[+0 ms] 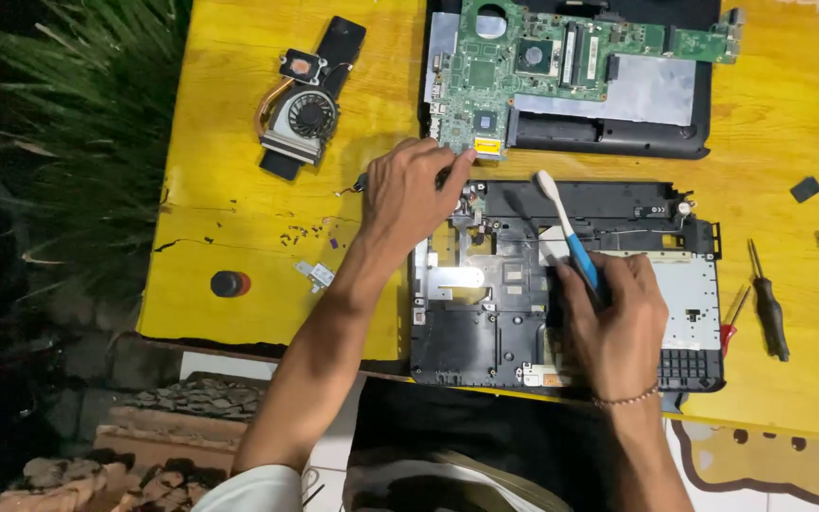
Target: Cleaning internal laptop components with a toothbrush and reseating the motherboard into the chassis.
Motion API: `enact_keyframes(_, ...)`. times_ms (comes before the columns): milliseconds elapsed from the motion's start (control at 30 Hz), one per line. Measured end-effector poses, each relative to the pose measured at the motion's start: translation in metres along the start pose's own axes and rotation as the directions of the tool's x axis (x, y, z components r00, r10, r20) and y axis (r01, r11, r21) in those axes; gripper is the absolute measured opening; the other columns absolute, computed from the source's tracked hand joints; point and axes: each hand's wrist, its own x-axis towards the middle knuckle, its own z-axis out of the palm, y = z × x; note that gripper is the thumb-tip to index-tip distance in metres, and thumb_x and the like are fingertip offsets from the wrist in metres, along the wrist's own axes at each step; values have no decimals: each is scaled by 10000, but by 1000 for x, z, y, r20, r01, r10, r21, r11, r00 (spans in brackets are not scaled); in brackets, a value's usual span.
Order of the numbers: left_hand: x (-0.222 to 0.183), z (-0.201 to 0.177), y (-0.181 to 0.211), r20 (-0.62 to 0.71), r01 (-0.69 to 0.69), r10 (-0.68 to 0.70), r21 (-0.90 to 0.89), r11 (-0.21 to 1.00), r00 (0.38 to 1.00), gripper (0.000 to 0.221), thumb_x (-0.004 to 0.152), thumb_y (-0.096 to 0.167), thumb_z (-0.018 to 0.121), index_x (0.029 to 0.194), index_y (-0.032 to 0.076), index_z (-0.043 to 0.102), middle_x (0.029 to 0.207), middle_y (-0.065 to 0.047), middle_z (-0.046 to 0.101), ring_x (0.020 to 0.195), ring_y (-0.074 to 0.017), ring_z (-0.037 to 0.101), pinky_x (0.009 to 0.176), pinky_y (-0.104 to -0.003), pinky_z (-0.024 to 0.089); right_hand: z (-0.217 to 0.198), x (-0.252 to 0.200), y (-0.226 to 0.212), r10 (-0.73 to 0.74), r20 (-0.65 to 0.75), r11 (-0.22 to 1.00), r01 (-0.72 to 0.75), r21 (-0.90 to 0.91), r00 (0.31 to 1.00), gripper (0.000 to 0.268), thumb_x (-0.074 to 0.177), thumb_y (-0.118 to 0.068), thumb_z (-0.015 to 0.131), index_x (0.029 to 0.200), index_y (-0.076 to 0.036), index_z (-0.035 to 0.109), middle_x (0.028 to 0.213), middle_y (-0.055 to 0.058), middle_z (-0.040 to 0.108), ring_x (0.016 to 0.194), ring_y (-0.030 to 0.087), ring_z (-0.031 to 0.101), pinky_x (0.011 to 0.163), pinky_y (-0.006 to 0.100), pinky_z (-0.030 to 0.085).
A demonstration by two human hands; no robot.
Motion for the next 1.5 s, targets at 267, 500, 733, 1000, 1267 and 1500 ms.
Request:
enact_keyframes(267, 2, -7, 3, 26, 6, -7, 19, 1000, 1000, 467, 1007, 328, 556, 621, 84, 653, 556, -82, 581, 564, -276, 647, 478, -368, 485, 14, 38, 2, -41, 129, 997, 33, 64, 991, 233, 905, -195, 849, 1067, -51, 766, 914, 141, 583, 845, 438, 649, 723, 486, 522)
enact_keyframes(500, 3, -10, 9, -8, -22, 22, 53, 998, 1000, 431, 982, 333, 595, 624, 98, 644, 592, -59, 570, 589, -239, 639, 494, -334, 486, 19, 43, 21, -18, 180, 999, 9, 50, 983, 229, 892, -234, 859, 1032, -80, 761, 920, 135, 586, 869, 433, 649, 742, 487, 519)
enact_keyframes(733, 4, -8, 12, -18, -102, 100, -104, 989, 995, 230, 867, 249, 670, 669, 139, 634, 648, 4, 510, 658, -203, 569, 545, -338, 462, 19, 47, 16, -33, 173, 997, 20, 77, 984, 209, 907, -209, 856, 1025, -65, 761, 902, 141, 579, 863, 424, 655, 725, 458, 521)
enact_keyframes(1000, 1, -10, 26, 187, -188, 237, -246, 951, 953, 250, 726, 262, 824, 819, 98, 660, 859, -48, 493, 942, -268, 480, 863, -472, 438, 20, 47, 7, -2, 149, 994, -14, 107, 989, 204, 911, -173, 860, 1014, -41, 745, 911, 145, 589, 876, 423, 660, 715, 445, 513)
enact_keyframes(1267, -5, 10, 28, 222, -211, 247, -174, 962, 943, 208, 737, 239, 816, 770, 136, 638, 866, 15, 399, 915, -226, 417, 789, -410, 383, 19, 45, 6, -64, 103, 993, 54, 103, 993, 213, 907, -143, 868, 1040, -35, 742, 908, 150, 599, 870, 428, 661, 695, 458, 521)
enact_keyframes(1500, -7, 15, 29, 214, -197, 222, -132, 972, 951, 214, 757, 249, 802, 736, 143, 617, 855, 26, 365, 908, -221, 398, 785, -400, 364, -10, 21, -1, -62, 63, 993, 55, 104, 996, 275, 1005, -55, 742, 1276, -31, 704, 944, 192, 616, 835, 409, 650, 668, 464, 535)
